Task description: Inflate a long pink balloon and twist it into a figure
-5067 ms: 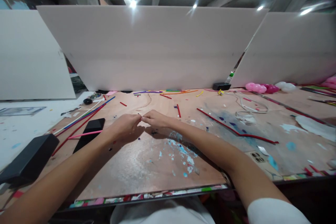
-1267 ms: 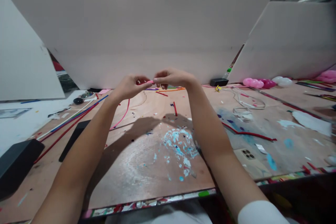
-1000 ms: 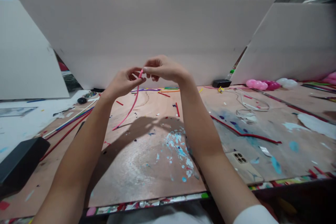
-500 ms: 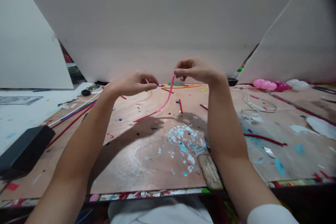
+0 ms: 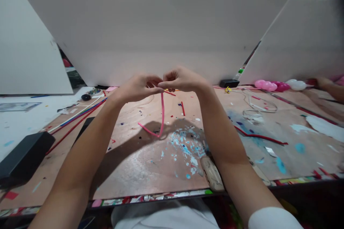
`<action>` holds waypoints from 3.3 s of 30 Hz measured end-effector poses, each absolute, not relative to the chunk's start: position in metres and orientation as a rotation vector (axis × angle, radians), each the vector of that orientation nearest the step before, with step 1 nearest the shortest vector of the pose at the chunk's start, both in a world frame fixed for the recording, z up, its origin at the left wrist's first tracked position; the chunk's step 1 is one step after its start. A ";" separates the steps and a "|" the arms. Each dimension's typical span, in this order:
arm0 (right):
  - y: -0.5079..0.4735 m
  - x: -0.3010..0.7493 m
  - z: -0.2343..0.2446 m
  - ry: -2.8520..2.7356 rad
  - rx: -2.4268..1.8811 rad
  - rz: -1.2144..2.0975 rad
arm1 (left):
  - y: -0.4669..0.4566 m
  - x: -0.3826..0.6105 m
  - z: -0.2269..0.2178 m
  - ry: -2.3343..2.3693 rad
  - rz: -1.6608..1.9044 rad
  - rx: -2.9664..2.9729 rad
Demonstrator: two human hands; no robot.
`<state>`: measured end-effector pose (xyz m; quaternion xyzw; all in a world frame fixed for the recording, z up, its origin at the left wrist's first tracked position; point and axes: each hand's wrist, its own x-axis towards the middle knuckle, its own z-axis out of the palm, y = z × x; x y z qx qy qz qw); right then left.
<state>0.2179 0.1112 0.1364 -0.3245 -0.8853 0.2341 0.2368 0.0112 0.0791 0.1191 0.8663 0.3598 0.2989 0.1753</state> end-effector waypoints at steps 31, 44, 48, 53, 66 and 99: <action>0.199 0.321 0.022 -2.670 -1.986 0.567 | 0.108 -0.013 0.107 1.247 0.985 2.294; 0.101 0.181 0.035 -3.332 -1.034 1.240 | 0.118 -0.019 0.105 1.239 1.148 2.195; 0.075 0.171 0.041 -3.498 -0.948 0.872 | 0.118 -0.015 0.106 1.081 1.260 1.954; 0.095 0.196 0.074 -3.003 -0.765 1.203 | 0.120 -0.017 0.107 0.949 1.322 1.704; 0.118 0.207 0.131 -1.450 -0.605 0.737 | 0.084 0.045 0.098 0.950 1.005 2.226; 0.083 0.204 0.134 -1.083 -0.253 0.882 | 0.068 0.044 0.103 0.792 0.869 2.318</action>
